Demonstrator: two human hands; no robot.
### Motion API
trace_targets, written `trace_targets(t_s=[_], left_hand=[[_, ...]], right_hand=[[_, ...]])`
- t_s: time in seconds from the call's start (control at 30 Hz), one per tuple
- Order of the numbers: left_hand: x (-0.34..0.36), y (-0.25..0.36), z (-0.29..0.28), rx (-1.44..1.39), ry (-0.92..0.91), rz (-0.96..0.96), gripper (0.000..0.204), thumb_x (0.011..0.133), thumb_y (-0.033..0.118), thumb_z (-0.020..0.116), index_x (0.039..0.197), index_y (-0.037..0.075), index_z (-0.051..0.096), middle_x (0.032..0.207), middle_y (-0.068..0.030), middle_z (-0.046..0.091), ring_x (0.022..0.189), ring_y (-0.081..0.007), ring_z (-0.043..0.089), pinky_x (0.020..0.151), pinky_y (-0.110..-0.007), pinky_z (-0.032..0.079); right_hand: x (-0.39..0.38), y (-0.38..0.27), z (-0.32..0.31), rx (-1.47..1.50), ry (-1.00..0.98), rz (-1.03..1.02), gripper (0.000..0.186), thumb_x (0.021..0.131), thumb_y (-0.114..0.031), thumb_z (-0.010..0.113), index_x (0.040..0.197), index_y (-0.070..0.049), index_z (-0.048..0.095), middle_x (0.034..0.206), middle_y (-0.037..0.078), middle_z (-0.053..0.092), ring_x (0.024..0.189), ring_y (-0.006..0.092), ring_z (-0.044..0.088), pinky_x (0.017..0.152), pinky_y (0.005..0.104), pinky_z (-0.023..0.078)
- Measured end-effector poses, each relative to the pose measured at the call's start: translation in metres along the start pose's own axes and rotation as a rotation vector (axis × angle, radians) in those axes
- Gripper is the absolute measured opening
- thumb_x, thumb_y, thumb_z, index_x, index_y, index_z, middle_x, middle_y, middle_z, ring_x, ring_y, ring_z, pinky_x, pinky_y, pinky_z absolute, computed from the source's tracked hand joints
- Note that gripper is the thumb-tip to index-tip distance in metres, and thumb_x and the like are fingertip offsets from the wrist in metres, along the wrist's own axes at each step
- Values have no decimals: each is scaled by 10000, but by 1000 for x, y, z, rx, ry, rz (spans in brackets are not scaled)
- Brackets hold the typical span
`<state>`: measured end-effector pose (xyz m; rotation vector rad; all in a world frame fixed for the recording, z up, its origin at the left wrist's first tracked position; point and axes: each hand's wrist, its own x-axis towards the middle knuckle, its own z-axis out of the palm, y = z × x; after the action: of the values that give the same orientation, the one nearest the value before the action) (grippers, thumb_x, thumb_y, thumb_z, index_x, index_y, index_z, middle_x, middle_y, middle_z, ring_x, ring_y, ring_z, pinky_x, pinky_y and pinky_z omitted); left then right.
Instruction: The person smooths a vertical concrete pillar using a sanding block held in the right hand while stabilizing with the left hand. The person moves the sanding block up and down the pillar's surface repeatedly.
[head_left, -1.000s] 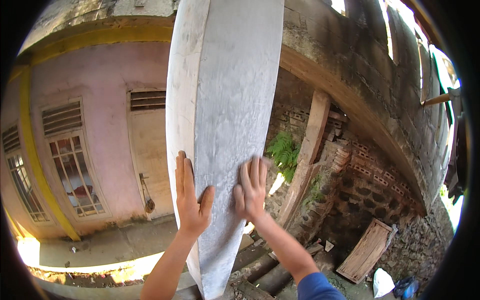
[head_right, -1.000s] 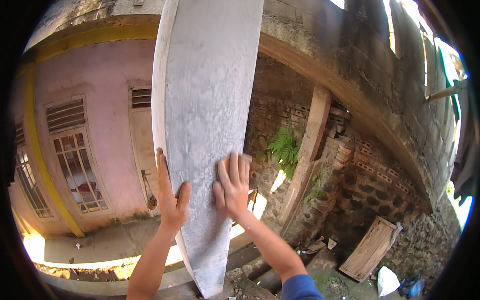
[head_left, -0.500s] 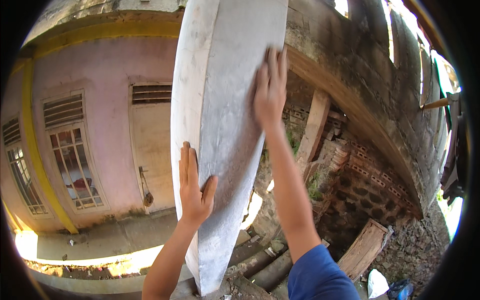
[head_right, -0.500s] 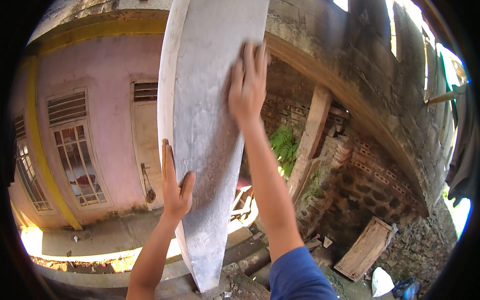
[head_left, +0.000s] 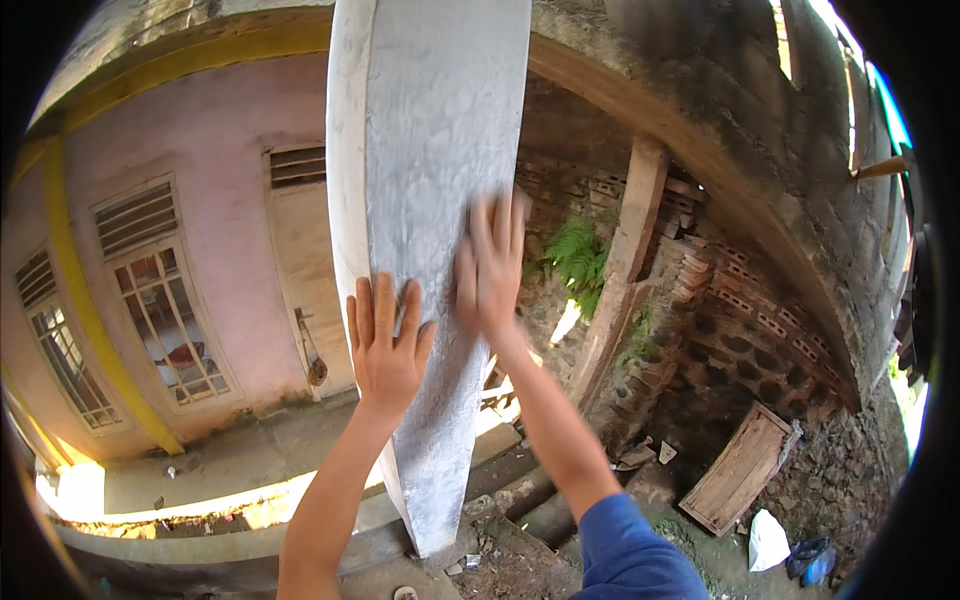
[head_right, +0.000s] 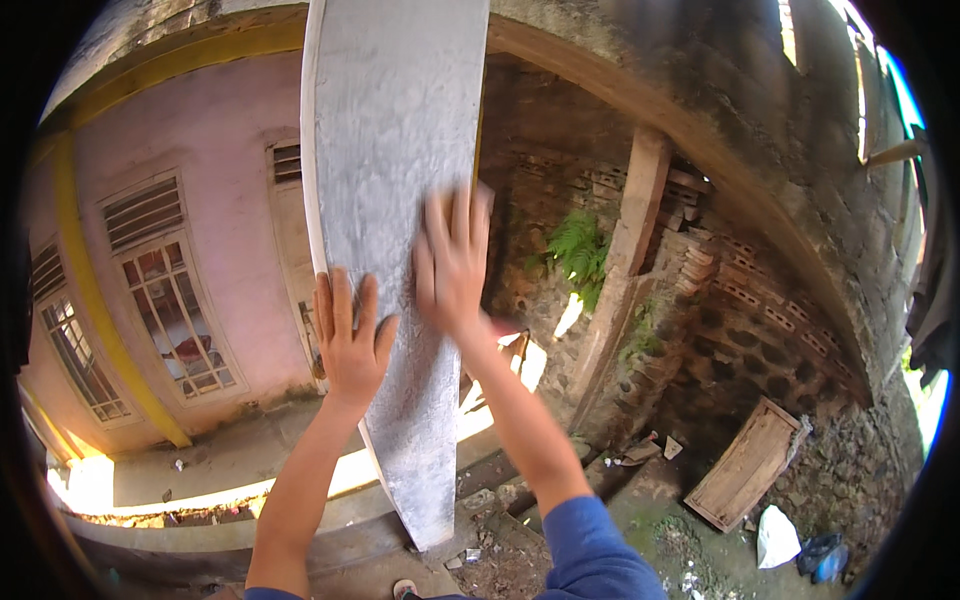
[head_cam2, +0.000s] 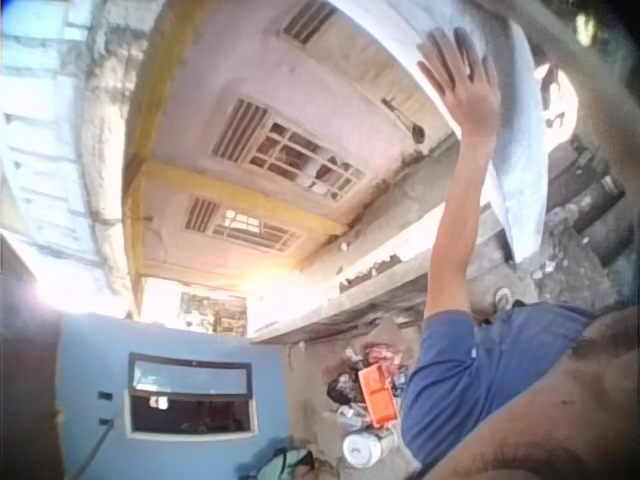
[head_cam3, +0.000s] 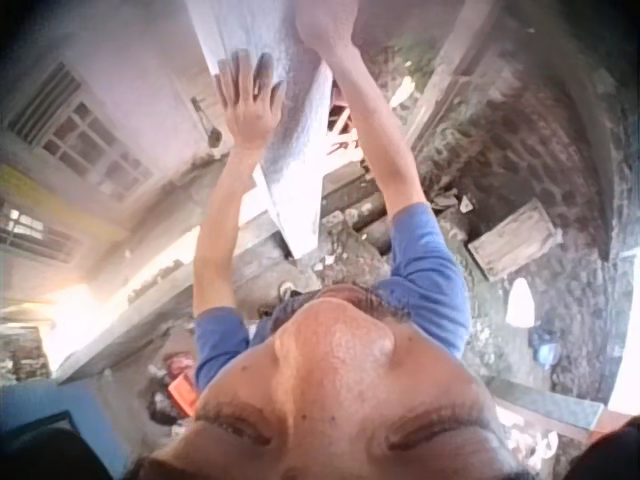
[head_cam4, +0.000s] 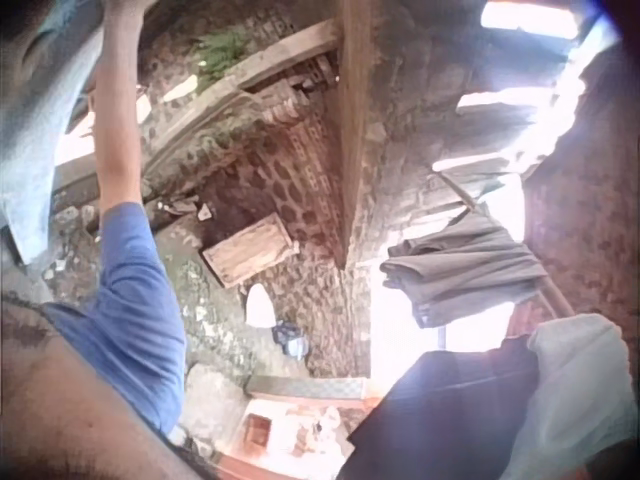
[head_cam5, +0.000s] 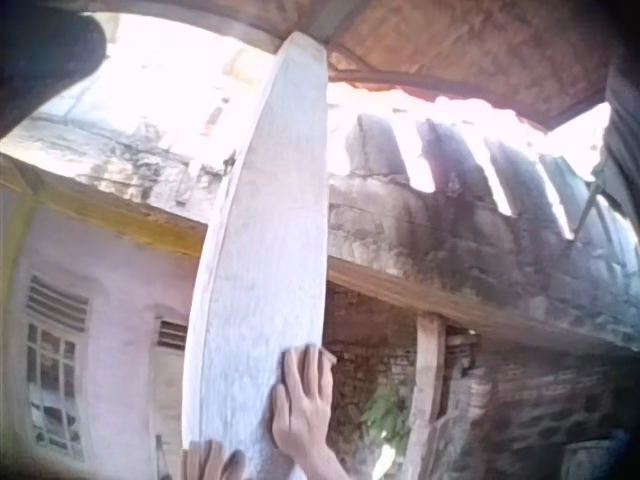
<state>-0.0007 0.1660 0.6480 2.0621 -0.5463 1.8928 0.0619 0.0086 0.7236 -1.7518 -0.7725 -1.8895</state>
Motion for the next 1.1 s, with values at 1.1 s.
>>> trace_targets(t_s=[1.1], left_hand=[[77,8,-5,345,-79,280,539,923,426,676,1426,234,654,1578,-64,507,1495,-325,390,1230,-552,243]], right_hand=[[-58,-13,-32,744,110,753,515,1119,-268,350,1458,84,513,1470,239,575,1413,309,506,1185,377,339]])
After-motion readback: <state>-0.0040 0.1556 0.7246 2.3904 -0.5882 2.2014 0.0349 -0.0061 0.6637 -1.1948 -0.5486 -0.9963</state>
